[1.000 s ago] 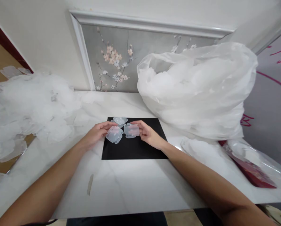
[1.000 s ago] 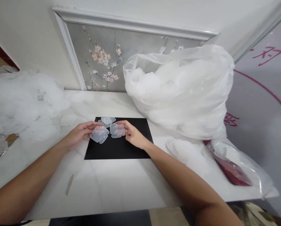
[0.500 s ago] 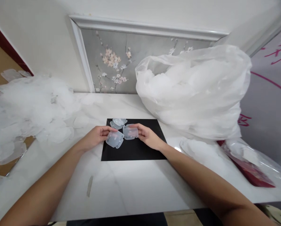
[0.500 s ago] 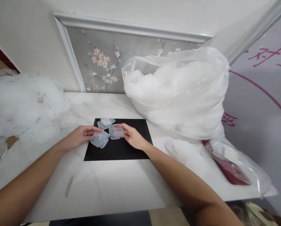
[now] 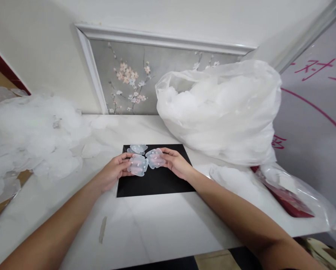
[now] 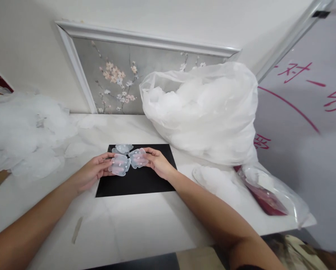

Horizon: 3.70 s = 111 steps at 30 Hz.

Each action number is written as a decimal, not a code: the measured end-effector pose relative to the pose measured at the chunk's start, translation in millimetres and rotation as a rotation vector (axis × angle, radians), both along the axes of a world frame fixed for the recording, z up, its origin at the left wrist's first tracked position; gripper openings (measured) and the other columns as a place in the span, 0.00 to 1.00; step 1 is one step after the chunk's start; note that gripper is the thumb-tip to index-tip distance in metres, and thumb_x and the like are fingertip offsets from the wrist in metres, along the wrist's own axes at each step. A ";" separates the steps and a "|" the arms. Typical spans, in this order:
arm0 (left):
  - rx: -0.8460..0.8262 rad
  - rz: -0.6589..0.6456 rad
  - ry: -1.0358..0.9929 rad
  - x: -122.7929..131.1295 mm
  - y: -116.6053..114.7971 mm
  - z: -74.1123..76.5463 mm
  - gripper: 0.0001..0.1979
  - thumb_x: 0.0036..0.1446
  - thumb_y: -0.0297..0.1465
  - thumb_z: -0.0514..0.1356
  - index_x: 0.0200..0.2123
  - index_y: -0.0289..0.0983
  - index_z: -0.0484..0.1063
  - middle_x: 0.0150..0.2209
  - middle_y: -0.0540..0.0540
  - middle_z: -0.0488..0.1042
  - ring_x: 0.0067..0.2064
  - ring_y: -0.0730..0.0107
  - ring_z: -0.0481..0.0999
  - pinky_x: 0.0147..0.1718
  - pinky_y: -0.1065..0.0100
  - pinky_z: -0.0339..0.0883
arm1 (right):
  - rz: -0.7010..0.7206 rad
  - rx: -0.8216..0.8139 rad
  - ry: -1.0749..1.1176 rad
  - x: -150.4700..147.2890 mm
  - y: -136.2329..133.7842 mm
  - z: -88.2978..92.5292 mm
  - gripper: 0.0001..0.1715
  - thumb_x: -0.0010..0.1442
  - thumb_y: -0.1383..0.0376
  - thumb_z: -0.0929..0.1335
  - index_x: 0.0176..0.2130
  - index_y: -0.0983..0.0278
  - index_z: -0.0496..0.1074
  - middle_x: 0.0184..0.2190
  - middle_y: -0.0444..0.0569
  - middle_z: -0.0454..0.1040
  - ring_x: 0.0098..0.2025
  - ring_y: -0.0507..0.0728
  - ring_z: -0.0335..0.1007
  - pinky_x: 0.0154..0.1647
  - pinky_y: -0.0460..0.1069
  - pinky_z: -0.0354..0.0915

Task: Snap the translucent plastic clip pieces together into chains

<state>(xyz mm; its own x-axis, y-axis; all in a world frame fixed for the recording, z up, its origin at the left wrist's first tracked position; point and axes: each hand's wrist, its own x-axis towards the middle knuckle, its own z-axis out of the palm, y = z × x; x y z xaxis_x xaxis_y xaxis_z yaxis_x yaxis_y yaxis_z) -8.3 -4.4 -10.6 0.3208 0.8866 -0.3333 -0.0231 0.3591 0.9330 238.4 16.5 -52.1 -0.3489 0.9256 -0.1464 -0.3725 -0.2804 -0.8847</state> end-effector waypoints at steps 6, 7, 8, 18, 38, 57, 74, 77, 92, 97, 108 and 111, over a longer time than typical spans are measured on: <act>-0.049 0.023 -0.009 -1.3 1.7 -2.1 0.16 0.54 0.33 0.65 0.47 0.38 0.74 0.41 0.43 0.80 0.40 0.62 0.81 0.43 0.60 0.75 | 0.008 -0.043 0.036 0.4 -0.1 2.5 0.17 0.50 0.58 0.76 0.39 0.62 0.76 0.32 0.45 0.78 0.32 0.53 0.75 0.38 0.50 0.74; -0.051 0.024 -0.005 -1.4 1.6 -1.7 0.16 0.54 0.33 0.65 0.47 0.38 0.74 0.42 0.42 0.80 0.40 0.62 0.81 0.44 0.60 0.74 | 0.006 -0.047 0.038 0.5 -0.1 2.6 0.18 0.49 0.58 0.77 0.39 0.62 0.75 0.32 0.45 0.78 0.32 0.53 0.75 0.37 0.50 0.74; -0.049 0.021 0.000 -1.7 1.5 -1.3 0.17 0.54 0.33 0.65 0.47 0.38 0.73 0.42 0.42 0.80 0.41 0.62 0.81 0.44 0.60 0.74 | 0.001 -0.048 0.040 0.7 -0.1 2.4 0.18 0.48 0.58 0.77 0.38 0.62 0.75 0.32 0.44 0.77 0.32 0.52 0.75 0.36 0.49 0.74; -0.046 -0.435 0.146 -7.9 -7.6 14.9 0.16 0.56 0.38 0.63 0.48 0.42 0.74 0.39 0.45 0.80 0.38 0.65 0.79 0.38 0.65 0.70 | 0.157 -0.060 -0.035 0.1 -6.0 3.7 0.22 0.49 0.53 0.77 0.32 0.63 0.68 0.25 0.40 0.72 0.25 0.50 0.71 0.26 0.46 0.72; 0.904 -0.042 0.898 -2.7 21.8 -19.5 0.08 0.56 0.30 0.60 0.40 0.41 0.73 0.42 0.42 0.73 0.47 0.51 0.70 0.50 0.54 0.62 | -0.013 1.054 -0.986 -28.1 36.4 2.3 0.18 0.57 0.74 0.67 0.47 0.59 0.73 0.49 0.54 0.71 0.51 0.63 0.66 0.56 0.61 0.63; 0.205 0.133 -0.149 -0.7 6.7 -1.4 0.06 0.47 0.31 0.63 0.26 0.38 0.67 0.33 0.47 0.78 0.38 0.64 0.76 0.38 0.64 0.70 | -0.076 0.137 -0.190 -8.1 8.9 -3.1 0.19 0.49 0.55 0.74 0.35 0.62 0.68 0.25 0.41 0.74 0.27 0.53 0.75 0.25 0.46 0.68; 0.105 0.166 -0.086 1.8 12.1 -11.8 0.16 0.47 0.41 0.68 0.36 0.37 0.76 0.41 0.44 0.77 0.46 0.62 0.73 0.43 0.64 0.65 | 0.017 0.129 -0.106 -3.4 6.3 -0.4 0.14 0.51 0.60 0.74 0.39 0.60 0.75 0.34 0.43 0.78 0.36 0.54 0.76 0.41 0.51 0.72; 0.099 0.151 -0.082 -1.2 13.1 -13.4 0.18 0.48 0.44 0.67 0.37 0.37 0.76 0.39 0.44 0.77 0.43 0.63 0.74 0.42 0.64 0.66 | 0.031 0.150 -0.123 -2.8 5.4 -1.2 0.14 0.52 0.59 0.73 0.40 0.60 0.75 0.33 0.44 0.78 0.36 0.54 0.76 0.42 0.51 0.71; 0.382 -0.154 0.167 -17.2 11.6 -4.4 0.23 0.51 0.27 0.62 0.52 0.43 0.72 0.52 0.43 0.76 0.52 0.59 0.75 0.51 0.59 0.66 | -0.050 0.460 -0.487 -3.7 0.1 -12.4 0.32 0.53 0.64 0.71 0.57 0.57 0.66 0.56 0.52 0.66 0.36 0.53 0.73 0.43 0.55 0.72; 0.518 -0.179 0.291 -17.0 9.5 0.7 0.20 0.51 0.26 0.61 0.47 0.45 0.77 0.52 0.44 0.77 0.52 0.57 0.75 0.54 0.56 0.64 | -0.088 0.697 -0.653 -3.5 -3.3 -2.3 0.12 0.57 0.63 0.70 0.42 0.57 0.78 0.48 0.51 0.73 0.45 0.60 0.71 0.50 0.59 0.68; 0.076 0.037 0.048 -0.7 1.3 2.3 0.21 0.48 0.41 0.69 0.44 0.38 0.74 0.41 0.43 0.80 0.38 0.60 0.80 0.37 0.62 0.72 | -0.084 0.190 -0.254 -3.1 5.0 -0.9 0.23 0.49 0.48 0.74 0.37 0.64 0.78 0.29 0.46 0.77 0.26 0.52 0.69 0.28 0.48 0.68; -0.017 0.021 0.026 -0.5 0.3 4.1 0.21 0.54 0.41 0.66 0.50 0.40 0.73 0.47 0.42 0.79 0.41 0.58 0.81 0.38 0.62 0.73 | -0.035 0.145 -0.174 -2.0 7.5 -2.9 0.24 0.49 0.49 0.75 0.38 0.64 0.78 0.30 0.47 0.78 0.29 0.52 0.73 0.29 0.47 0.70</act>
